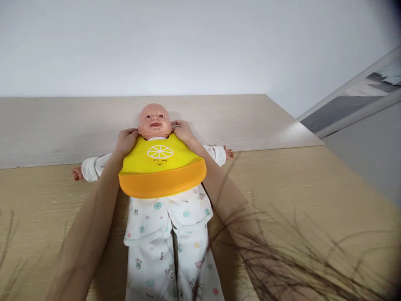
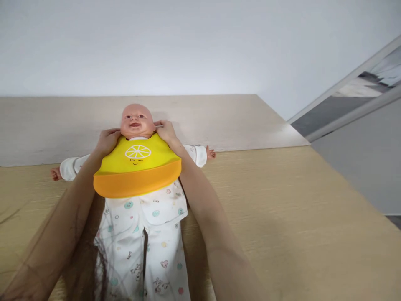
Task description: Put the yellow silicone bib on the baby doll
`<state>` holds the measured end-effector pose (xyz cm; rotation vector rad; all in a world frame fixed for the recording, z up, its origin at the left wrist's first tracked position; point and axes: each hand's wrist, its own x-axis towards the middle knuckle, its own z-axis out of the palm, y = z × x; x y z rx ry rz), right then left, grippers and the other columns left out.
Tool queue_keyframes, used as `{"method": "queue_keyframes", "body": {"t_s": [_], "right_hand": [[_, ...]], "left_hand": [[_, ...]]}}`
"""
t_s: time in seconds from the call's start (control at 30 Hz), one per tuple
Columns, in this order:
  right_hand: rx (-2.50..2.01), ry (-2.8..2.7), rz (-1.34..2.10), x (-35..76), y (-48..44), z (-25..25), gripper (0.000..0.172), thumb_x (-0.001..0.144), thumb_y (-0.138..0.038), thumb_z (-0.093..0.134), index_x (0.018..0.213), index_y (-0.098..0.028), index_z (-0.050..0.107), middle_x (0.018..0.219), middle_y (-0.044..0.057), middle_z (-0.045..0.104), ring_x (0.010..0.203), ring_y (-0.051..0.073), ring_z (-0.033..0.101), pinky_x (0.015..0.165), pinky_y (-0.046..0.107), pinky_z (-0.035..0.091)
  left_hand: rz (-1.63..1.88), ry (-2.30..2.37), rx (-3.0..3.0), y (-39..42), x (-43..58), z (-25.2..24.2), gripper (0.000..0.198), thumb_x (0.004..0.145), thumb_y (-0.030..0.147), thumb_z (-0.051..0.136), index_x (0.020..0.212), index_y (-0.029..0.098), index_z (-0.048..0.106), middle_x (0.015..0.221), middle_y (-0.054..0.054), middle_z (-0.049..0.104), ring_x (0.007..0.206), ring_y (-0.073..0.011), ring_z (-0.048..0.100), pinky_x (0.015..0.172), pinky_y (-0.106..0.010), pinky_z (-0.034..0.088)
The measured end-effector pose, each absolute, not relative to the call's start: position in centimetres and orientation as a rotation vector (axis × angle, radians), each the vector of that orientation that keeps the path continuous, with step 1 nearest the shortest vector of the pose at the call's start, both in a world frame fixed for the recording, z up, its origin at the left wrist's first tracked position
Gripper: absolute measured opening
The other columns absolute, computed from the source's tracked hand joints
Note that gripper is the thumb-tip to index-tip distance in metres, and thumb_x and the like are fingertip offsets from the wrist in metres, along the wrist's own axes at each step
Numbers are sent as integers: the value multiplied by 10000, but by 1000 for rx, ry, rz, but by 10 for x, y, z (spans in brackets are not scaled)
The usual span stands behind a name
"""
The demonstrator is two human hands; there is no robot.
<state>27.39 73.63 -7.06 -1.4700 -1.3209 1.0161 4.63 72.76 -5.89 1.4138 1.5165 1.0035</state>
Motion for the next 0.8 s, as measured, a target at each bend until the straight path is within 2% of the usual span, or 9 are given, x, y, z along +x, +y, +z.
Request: {"method": "queue_keyframes", "body": {"t_s": [0.23,0.57,0.7,0.8], "right_hand": [[-1469,-1312,1001,275,740,-71,173,784,-45,479,814,-101,639,922,95,724,903,149,643,928,302,526],[-1338,-1196,1208,268,723,-67,167,762,-171,545,807,-132,701,854,71,746,807,176,659,767,271,539],[-1377,-1125,1236,273,699,-56,245,752,-187,547,934,-140,704,784,28,706,702,156,628,652,247,490],[-1452,-1085,1123,282,676,-45,301,755,-205,576,1032,-146,677,814,21,693,704,145,617,648,242,469]], "left_hand": [[992,1508,1380,731,44,-61,302,687,320,583,823,129,774,751,-42,701,702,-177,558,636,-269,411],[1079,1512,1316,733,40,-65,239,687,288,610,782,147,777,750,-21,727,790,-196,614,720,-268,450],[1118,1477,1270,733,39,-62,199,677,289,631,745,162,769,773,-24,740,848,-205,636,769,-271,472],[1128,1444,1226,730,41,-57,193,651,284,646,757,166,756,763,-28,734,806,-203,641,753,-285,495]]}}
